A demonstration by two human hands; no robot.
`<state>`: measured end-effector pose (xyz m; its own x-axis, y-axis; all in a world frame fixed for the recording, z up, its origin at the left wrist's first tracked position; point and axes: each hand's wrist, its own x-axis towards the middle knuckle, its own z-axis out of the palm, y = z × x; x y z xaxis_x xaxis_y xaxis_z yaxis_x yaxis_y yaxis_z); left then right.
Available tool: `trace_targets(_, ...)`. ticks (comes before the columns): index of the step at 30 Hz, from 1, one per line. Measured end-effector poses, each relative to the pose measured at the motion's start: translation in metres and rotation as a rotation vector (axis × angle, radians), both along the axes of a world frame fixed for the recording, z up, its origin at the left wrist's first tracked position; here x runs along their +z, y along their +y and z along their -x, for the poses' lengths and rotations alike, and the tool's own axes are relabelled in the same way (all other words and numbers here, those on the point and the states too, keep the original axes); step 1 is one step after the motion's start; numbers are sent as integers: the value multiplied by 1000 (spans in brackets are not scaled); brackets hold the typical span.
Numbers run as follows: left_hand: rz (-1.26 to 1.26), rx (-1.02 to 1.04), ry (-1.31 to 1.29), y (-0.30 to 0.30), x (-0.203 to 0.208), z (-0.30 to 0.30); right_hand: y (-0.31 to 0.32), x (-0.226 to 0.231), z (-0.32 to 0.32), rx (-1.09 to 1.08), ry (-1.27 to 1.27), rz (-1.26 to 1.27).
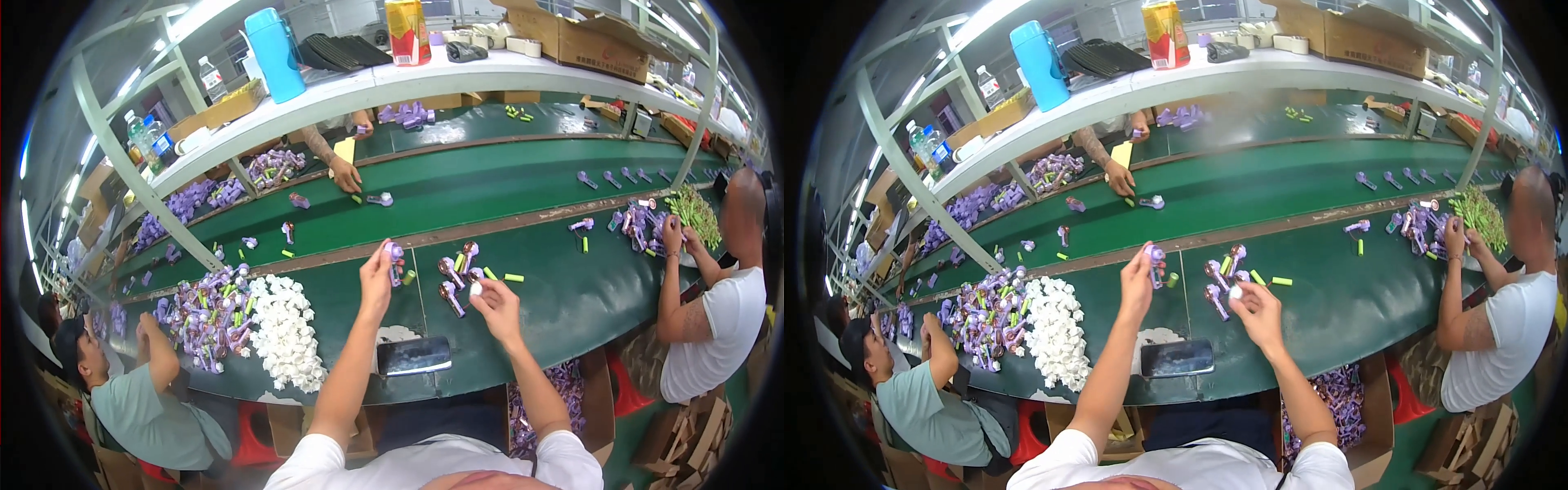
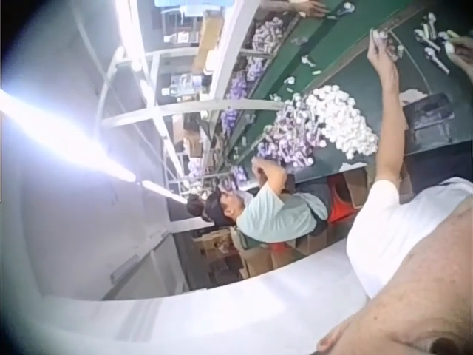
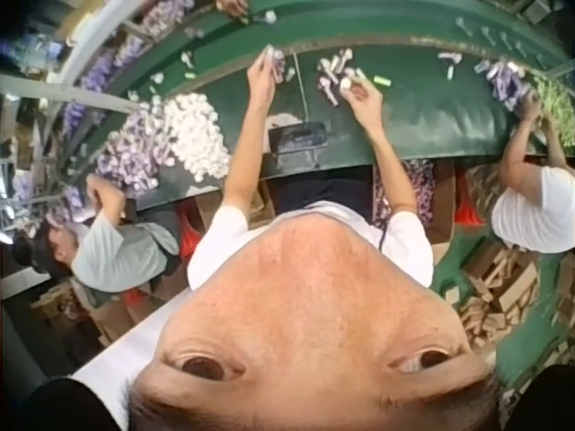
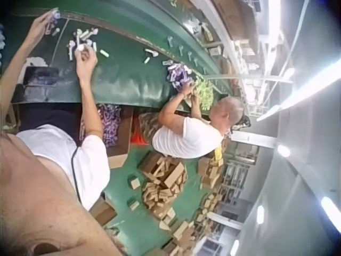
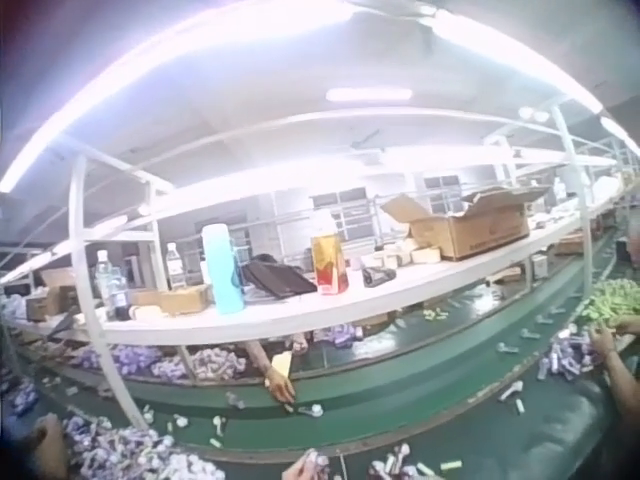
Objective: The person assembles small plastic toy components, including toy gun components and white plastic caps, by hand on an industrial assembly line.
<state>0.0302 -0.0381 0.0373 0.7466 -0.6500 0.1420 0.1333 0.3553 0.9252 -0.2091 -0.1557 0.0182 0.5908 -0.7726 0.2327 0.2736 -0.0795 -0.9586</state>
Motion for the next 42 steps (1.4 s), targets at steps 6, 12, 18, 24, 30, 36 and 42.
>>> trace_targets(6,142,-152,29,44,44,72,41,70,-42,84,-150,414)
trace_targets(12,238,-41,194,68,41,90,63,76,-59,97,-131,577)
trace_targets(18,86,15,68,86,36,89,78,67,-63,145,-98,617)
trace_targets(24,-38,121,-22,96,37,99,98,69,-66,43,-80,681)
trace_targets(30,-110,247,-434,102,25,94,98,56,-63,122,-66,709)
trace_targets(36,66,142,-271,102,20,90,90,53,-72,542,-157,-59)
trace_targets(42,17,132,-209,112,16,90,97,26,-84,607,-172,30)
